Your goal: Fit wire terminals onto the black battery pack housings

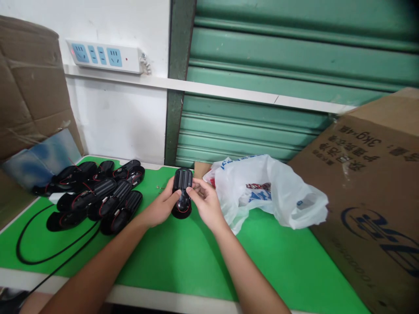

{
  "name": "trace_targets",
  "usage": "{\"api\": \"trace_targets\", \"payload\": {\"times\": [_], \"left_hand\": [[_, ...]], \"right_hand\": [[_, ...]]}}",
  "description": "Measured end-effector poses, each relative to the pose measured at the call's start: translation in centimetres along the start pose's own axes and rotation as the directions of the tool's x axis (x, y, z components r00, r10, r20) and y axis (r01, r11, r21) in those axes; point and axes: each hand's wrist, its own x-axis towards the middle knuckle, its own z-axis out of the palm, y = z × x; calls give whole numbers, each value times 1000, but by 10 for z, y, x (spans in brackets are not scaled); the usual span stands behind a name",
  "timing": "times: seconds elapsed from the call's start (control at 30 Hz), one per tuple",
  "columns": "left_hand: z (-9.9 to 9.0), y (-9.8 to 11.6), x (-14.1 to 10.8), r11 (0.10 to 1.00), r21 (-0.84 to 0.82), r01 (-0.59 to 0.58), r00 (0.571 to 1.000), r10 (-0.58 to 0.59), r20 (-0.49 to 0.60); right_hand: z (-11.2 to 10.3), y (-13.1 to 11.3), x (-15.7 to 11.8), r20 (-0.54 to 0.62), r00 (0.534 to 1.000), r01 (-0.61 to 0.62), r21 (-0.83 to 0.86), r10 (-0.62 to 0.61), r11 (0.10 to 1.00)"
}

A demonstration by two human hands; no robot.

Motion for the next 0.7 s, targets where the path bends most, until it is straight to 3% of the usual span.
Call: {"api": "trace_targets", "payload": {"times": [0.13, 0.23, 0.7], "left_hand": [[3, 5, 1, 962, -251, 110, 994, -106, 27], [3, 6, 2, 946, -298, 124, 992, -119, 38], [-3, 2, 1, 999, 15, -28, 999, 28, 26]], "right_hand": [[-2, -2, 1, 33, 999, -13, 21, 12, 1000], [-4, -3, 1, 48, 999, -22, 23, 21, 999], [-3, -2, 1, 36, 999, -25, 24, 24, 999]]}}
